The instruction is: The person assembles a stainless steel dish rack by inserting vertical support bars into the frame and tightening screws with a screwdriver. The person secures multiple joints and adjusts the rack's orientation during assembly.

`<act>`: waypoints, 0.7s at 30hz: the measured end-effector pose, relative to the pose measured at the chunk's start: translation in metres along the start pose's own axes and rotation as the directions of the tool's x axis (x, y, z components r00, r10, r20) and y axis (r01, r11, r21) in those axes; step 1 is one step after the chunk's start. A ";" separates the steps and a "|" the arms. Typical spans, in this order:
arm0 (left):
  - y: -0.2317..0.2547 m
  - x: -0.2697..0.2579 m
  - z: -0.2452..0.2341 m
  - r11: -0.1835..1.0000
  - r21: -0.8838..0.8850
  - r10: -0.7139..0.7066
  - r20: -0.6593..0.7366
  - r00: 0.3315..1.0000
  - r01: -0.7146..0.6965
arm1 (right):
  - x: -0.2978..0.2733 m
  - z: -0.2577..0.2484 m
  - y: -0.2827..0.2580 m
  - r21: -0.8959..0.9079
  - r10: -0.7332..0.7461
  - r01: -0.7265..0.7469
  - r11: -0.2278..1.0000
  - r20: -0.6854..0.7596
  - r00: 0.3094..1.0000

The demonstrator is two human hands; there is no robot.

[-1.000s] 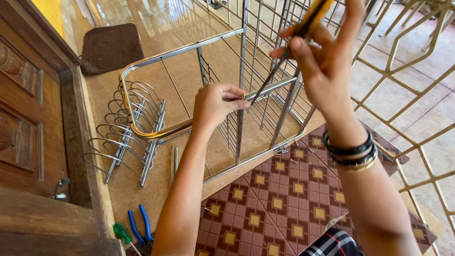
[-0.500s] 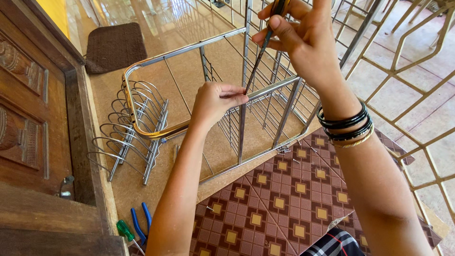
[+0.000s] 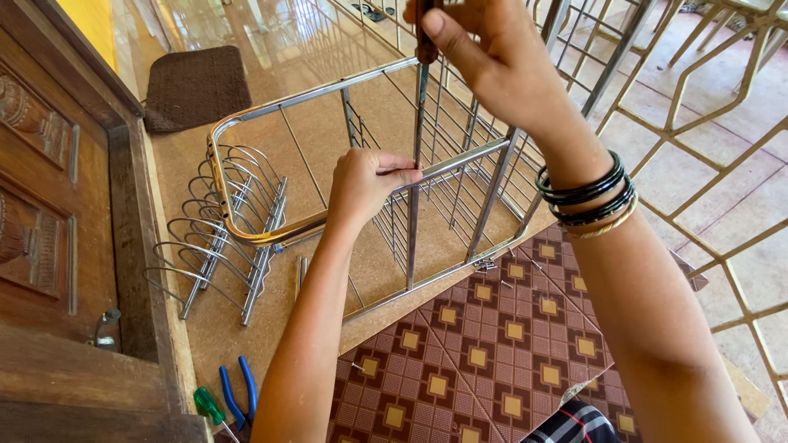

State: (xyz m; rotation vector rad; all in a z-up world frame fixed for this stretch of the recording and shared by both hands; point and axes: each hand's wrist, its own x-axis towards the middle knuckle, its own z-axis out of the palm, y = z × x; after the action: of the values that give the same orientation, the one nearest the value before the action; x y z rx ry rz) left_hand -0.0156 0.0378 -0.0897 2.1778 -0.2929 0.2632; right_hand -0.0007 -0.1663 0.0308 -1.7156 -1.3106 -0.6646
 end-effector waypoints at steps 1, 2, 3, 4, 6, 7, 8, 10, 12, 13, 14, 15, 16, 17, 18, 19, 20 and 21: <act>0.000 0.000 -0.001 1.000 -0.003 -0.001 0.000 1.000 0.001 | 0.003 -0.001 -0.001 0.027 0.038 -0.038 0.999 0.002 0.999; 0.001 0.001 -0.001 1.000 -0.012 -0.010 0.008 1.000 0.010 | 0.008 -0.003 -0.001 0.070 0.055 -0.055 0.996 0.000 0.998; 0.001 0.001 -0.001 1.000 -0.022 -0.019 0.016 1.000 0.019 | 0.011 -0.003 -0.003 0.114 0.073 -0.072 0.991 -0.001 0.997; 0.001 0.001 -0.001 0.999 -0.031 -0.028 0.025 0.999 0.028 | 0.013 -0.003 -0.003 0.151 0.093 -0.094 0.984 0.012 0.996; 0.000 0.003 -0.002 0.998 -0.031 -0.049 0.072 0.996 0.052 | 0.015 -0.004 -0.001 0.225 0.140 -0.145 0.964 0.036 0.989; -0.001 0.005 -0.002 0.997 -0.031 -0.061 0.096 0.993 0.065 | 0.017 -0.003 0.002 0.160 0.129 -0.132 0.978 0.028 0.991; -0.003 0.007 -0.003 0.995 -0.071 -0.052 0.158 0.986 0.064 | 0.020 -0.001 0.006 0.095 0.118 -0.119 0.988 0.021 0.993; -0.007 0.015 -0.009 0.987 -0.148 -0.019 0.275 0.961 0.062 | 0.020 0.009 0.010 -0.058 0.076 -0.075 0.995 0.017 0.997; -0.010 0.024 -0.017 0.992 -0.127 0.046 0.357 0.933 0.000 | 0.011 0.026 0.008 -0.230 0.024 -0.017 0.973 0.028 0.999; -0.010 0.029 -0.019 0.992 -0.117 0.080 0.401 0.913 -0.036 | 0.005 0.025 0.006 -0.121 0.098 -0.097 0.988 0.006 0.995; -0.011 0.029 -0.020 0.995 -0.099 0.026 0.400 0.916 0.015 | -0.002 0.024 0.004 -0.009 0.173 -0.173 0.985 -0.007 0.985; -0.012 0.025 -0.020 0.994 -0.090 -0.025 0.389 0.921 0.065 | -0.004 0.020 0.004 0.099 0.242 -0.240 0.966 0.001 0.970; -0.013 0.023 -0.019 0.990 -0.082 -0.076 0.378 0.923 0.115 | -0.004 0.012 0.004 0.145 0.231 -0.225 0.963 -0.020 0.973; -0.013 0.022 -0.019 0.995 -0.062 -0.047 0.361 0.931 0.074 | -0.004 0.003 0.004 0.198 0.220 -0.208 0.958 -0.041 0.975; -0.014 0.023 -0.017 0.999 -0.040 -0.018 0.345 0.938 0.034 | -0.003 -0.003 0.004 0.250 0.210 -0.189 0.950 -0.062 0.976; -0.015 0.023 -0.015 1.000 -0.016 0.008 0.334 0.942 -0.003 | -0.004 -0.007 0.003 0.264 0.227 -0.198 0.944 -0.082 0.970; -0.017 0.023 -0.013 1.000 0.010 0.006 0.338 0.941 -0.010 | -0.006 -0.012 0.001 0.278 0.243 -0.207 0.938 -0.102 0.965; -0.019 0.024 -0.010 0.999 0.031 0.007 0.340 0.940 -0.019 | -0.006 -0.016 -0.002 0.288 0.258 -0.216 0.933 -0.119 0.959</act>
State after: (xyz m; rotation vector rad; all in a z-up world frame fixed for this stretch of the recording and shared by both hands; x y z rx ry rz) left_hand 0.0120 0.0542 -0.0914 2.2506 -0.4992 -0.1067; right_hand -0.0027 -0.1828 0.0345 -1.5319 -1.0128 -0.4439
